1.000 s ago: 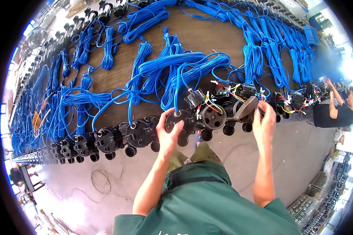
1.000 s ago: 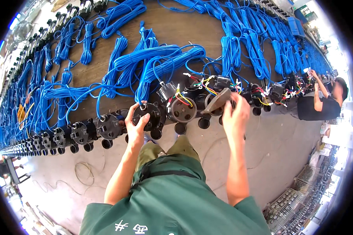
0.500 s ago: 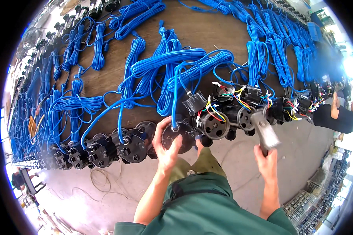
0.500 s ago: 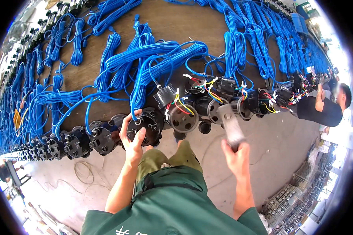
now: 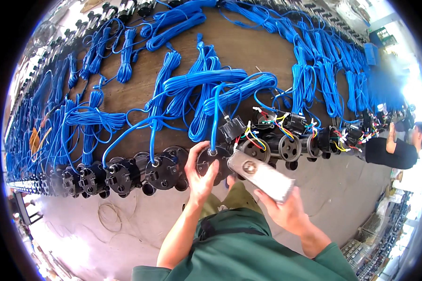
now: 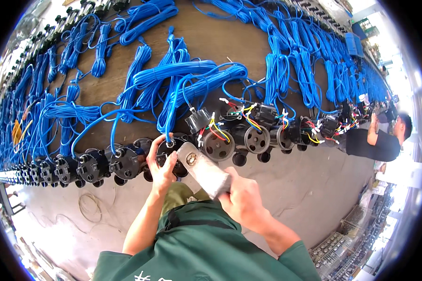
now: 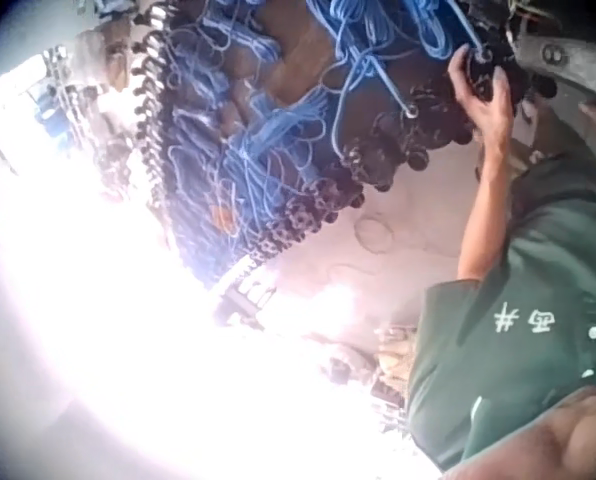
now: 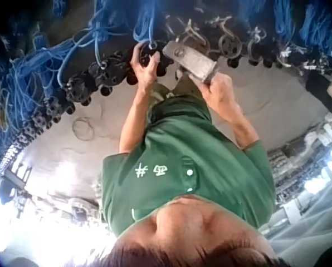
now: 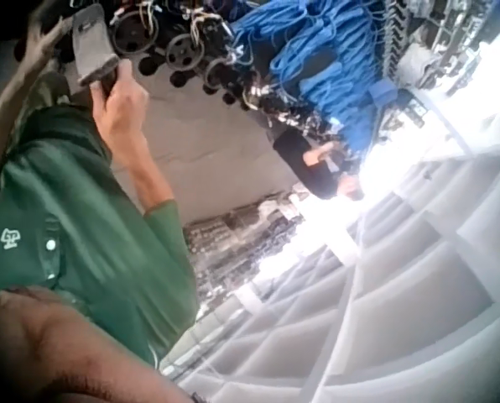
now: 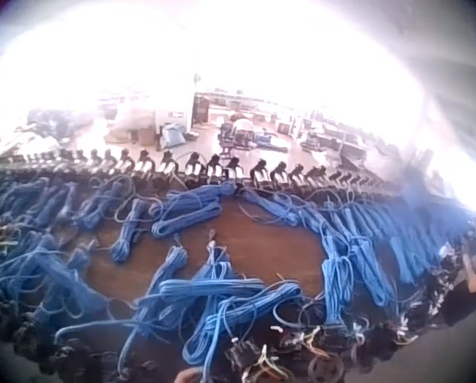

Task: The person assembles multiple electronic pump units at a long workbench, using a mallet to hammer components into place and connecting wires by hand.

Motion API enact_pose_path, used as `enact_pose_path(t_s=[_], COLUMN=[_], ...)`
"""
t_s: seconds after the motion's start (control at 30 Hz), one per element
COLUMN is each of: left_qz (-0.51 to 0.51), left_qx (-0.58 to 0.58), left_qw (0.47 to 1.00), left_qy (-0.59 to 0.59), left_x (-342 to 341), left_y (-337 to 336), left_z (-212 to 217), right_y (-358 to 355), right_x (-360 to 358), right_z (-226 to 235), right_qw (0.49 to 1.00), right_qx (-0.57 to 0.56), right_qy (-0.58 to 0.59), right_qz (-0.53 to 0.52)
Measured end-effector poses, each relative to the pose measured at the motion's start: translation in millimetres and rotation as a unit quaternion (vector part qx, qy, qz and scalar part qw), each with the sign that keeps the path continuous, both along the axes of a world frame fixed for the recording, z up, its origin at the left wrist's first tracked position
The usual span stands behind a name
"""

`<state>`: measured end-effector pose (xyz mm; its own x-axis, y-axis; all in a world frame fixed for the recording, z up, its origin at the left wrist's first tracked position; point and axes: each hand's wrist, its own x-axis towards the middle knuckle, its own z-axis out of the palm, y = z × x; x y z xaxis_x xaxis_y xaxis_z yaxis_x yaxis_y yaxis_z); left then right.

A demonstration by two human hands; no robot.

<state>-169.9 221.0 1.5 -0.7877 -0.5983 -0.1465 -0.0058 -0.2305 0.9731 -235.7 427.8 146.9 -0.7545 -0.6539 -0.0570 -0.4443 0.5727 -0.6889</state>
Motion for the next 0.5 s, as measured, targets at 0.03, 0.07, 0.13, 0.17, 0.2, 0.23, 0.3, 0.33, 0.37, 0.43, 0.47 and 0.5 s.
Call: enact_pose_path(t_s=[0.03, 0.07, 0.13, 0.17, 0.2, 0.23, 0.3, 0.33, 0.37, 0.43, 0.47, 0.5], left_qz=[-0.011, -0.023, -0.013, -0.01, -0.01, 0.018, 0.032, 0.024, -0.027, -0.024, -0.02, -0.014], left_qx=[0.009, 0.018, -0.037, -0.047, -0.054, -0.185, -0.242, -0.289, -0.245, -0.288, -0.299, -0.295], left_qw=[1.0, 0.999, 0.999, 0.999, 0.998, 0.982, 0.965, 0.947, 0.963, 0.954, 0.951, 0.952], left_qy=[-0.012, -0.024, 0.0, -0.003, -0.007, 0.022, 0.093, 0.136, 0.104, 0.076, 0.075, 0.083], left_x=[-1.6, -3.5, -3.2, -2.3, -1.3, -3.1, 3.2, 7.0, 9.4, 6.3, 5.1, 3.9], left_y=[0.7, 0.7, -0.8, -1.5, -0.8, -3.7, -7.4, -12.2, -10.9, -13.1, -12.5, -12.7], left_z=[4.1, 8.4, 1.2, 0.8, -1.0, -2.4, 2.8, 2.6, -8.2, -11.6, -15.7, -15.7], right_y=[-3.3, -6.5, -14.0, -15.5, -20.4, -21.6, -29.1, -32.2, -38.3, -45.8, -46.9, -48.6], right_x=[1.0, 1.5, -4.0, -5.9, -5.1, -4.9, 2.2, 6.8, 10.1, 10.5, 12.5, 13.9], right_z=[-8.7, -18.8, -10.6, 5.6, 22.8, 29.5, 64.3, 73.3, 71.2, 52.7, 31.9, 10.4], right_qw=[0.998, 0.991, 0.993, 0.991, 0.986, 0.991, 0.998, 0.999, 0.995, 0.982, 0.993, 0.995], right_qx=[0.065, 0.129, 0.108, 0.097, 0.09, 0.06, 0.015, -0.008, -0.087, -0.096, -0.021, 0.059], right_qy=[0.006, 0.013, -0.033, -0.079, -0.125, -0.105, -0.062, -0.047, -0.053, 0.122, 0.084, 0.051], right_qz=[-0.008, -0.018, -0.031, -0.044, -0.061, -0.049, -0.017, -0.001, 0.007, 0.106, 0.086, 0.07])
